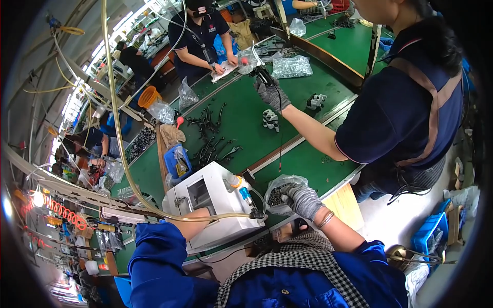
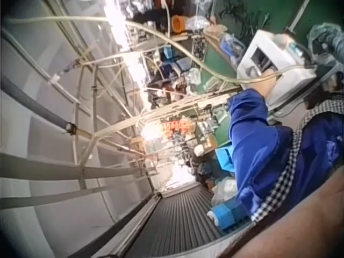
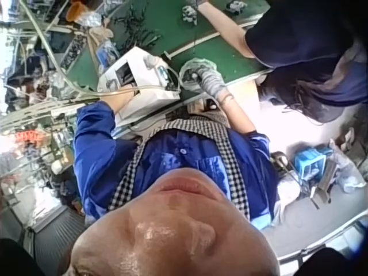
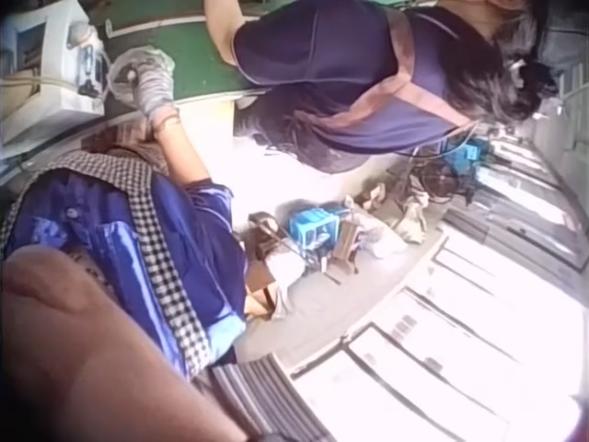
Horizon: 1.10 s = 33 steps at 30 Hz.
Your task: Packaging small electronic or mechanical parts using an automated sealing machine on an assembly line.
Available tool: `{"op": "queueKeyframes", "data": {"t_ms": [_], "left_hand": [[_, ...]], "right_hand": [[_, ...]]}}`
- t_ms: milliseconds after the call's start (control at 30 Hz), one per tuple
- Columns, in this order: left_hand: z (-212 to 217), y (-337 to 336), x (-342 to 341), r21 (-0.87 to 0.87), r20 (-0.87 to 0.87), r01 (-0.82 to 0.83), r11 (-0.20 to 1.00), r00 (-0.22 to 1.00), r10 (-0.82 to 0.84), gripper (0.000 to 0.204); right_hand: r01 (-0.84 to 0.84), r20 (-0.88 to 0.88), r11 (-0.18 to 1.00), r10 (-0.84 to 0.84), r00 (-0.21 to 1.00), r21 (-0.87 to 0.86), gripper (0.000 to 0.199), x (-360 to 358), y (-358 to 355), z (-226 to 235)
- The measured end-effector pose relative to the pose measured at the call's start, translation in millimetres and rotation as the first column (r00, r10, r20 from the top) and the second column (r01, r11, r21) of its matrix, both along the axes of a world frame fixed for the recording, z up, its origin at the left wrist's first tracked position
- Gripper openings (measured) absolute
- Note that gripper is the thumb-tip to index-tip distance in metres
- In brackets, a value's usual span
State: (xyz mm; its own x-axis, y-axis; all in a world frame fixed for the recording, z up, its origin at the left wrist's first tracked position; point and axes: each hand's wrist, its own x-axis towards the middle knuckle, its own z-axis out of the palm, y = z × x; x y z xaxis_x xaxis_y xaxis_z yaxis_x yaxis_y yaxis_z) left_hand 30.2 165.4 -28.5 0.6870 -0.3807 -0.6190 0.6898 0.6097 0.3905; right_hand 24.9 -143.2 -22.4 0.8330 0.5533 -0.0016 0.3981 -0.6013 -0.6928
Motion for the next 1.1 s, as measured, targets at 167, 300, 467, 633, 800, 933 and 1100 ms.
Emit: {"op": "queueKeyframes", "data": {"t_ms": [167, 300, 467, 633, 800, 933, 1100], "left_hand": [[2.4, -0.4, -0.9, 0.013, 0.027, -0.012, 1.0, 1.0, 0.012, 0.034], [-1.8, 3.1, 0.9, 0.042, 0.003, 0.003, 0.999, 1.0, -0.003, 0.045], [-3.7, 3.2, -5.1, -0.05, -0.014, -0.054, 0.997, 0.998, 0.054, 0.034], [-4.7, 8.3, 1.4, -0.029, -0.076, -0.013, 0.999, 0.997, 0.011, 0.035], [6.6, 0.6, 0.5, 0.118, 0.008, 0.031, 0.993, 0.999, -0.033, 0.033], [6.1, -1.7, -1.2, 0.006, -0.009, -0.016, 1.0, 1.0, 0.016, 0.033], [7.6, 2.6, -1.3, -0.004, 0.012, 0.039, 0.999, 0.999, -0.039, 0.035]], "right_hand": [[0.012, 0.021, 1.0, -0.013, 1.0, 0.014, 0.027, -3.4, -3.1, -3.2], [0.004, -0.029, 0.999, -0.004, 1.0, -0.032, 0.028, -2.7, -4.8, 4.3], [0.039, 0.012, 0.999, -0.039, 0.999, -0.003, 0.024, -5.7, -1.3, -1.4], [0.003, -0.007, 0.999, -0.004, 1.0, -0.042, 0.028, -6.4, -1.3, 0.4], [0.025, -0.037, 0.999, -0.026, 0.999, -0.037, 0.028, -7.4, -4.3, 0.9], [0.028, -0.013, 0.999, -0.028, 1.0, -0.018, 0.026, -6.8, -3.9, -1.4], [0.04, 0.067, 0.997, -0.045, 0.997, 0.067, 0.021, -9.4, 0.2, -6.2]]}}
